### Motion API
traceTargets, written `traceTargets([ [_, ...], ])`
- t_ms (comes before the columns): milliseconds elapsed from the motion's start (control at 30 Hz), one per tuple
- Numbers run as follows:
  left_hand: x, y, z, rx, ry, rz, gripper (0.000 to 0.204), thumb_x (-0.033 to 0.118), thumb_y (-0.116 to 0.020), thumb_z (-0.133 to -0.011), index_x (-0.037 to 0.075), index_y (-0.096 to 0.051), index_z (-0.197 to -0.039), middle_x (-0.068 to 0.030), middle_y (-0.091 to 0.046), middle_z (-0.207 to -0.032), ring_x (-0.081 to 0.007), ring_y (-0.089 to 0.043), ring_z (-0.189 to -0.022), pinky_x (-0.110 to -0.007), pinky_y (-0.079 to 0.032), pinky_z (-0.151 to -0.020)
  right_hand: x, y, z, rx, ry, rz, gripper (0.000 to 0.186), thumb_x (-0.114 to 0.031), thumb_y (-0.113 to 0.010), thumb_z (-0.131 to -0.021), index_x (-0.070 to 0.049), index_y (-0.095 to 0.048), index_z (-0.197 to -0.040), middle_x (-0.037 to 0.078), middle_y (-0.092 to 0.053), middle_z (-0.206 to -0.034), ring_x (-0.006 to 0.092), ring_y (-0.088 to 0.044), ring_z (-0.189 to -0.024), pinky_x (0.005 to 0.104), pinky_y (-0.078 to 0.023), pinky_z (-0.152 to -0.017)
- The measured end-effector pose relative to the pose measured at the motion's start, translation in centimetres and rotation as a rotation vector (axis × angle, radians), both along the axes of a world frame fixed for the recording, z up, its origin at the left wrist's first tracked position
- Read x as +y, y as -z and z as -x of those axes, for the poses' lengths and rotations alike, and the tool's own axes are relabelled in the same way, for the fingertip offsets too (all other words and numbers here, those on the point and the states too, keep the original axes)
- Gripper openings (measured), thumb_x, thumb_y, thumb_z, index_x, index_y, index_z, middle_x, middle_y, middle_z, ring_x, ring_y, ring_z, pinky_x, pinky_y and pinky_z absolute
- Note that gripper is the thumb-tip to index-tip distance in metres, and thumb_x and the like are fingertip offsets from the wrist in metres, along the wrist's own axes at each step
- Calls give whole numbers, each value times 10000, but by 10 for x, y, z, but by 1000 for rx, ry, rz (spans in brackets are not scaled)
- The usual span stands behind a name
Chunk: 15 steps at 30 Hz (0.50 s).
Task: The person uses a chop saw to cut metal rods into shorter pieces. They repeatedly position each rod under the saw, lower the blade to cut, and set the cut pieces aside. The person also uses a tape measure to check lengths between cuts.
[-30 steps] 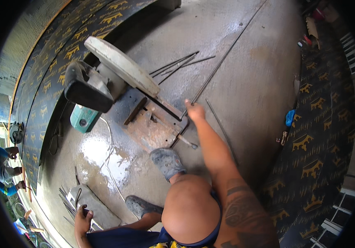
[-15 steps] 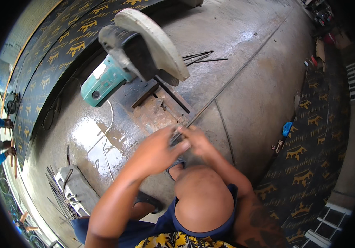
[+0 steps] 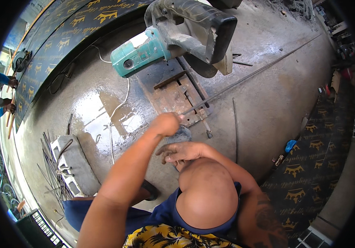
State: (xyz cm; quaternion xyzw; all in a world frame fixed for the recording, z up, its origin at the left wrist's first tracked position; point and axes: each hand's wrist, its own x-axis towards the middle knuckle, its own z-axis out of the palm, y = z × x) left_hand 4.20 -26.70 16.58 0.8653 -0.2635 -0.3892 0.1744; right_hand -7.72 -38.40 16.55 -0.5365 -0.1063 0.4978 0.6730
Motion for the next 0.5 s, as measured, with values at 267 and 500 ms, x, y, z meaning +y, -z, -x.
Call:
traceTargets([
  [267, 132, 0, -85, -239, -150, -134, 484, 459, -462, -1065, 52, -717, -1124, -245, -719, -1072, -452, -661, -1032, -520, -509, -909, -10, 11, 4, 10, -57, 77, 674, -497, -610, -997, -37, -513, -1479, 165, -678, -1268, 207, -633, -997, 353, -533, -865],
  [500, 226, 50, -93, -267, -227, -327, 474, 476, -439, -1069, 86, -702, -1121, -200, -730, -1107, -407, -671, -1077, -513, -517, -924, -15, 4, 0, 93, -50, 138, 623, -453, -627, -1004, -51, -536, -1471, 119, -657, -1308, 191, -595, -1126, 336, -506, -878],
])
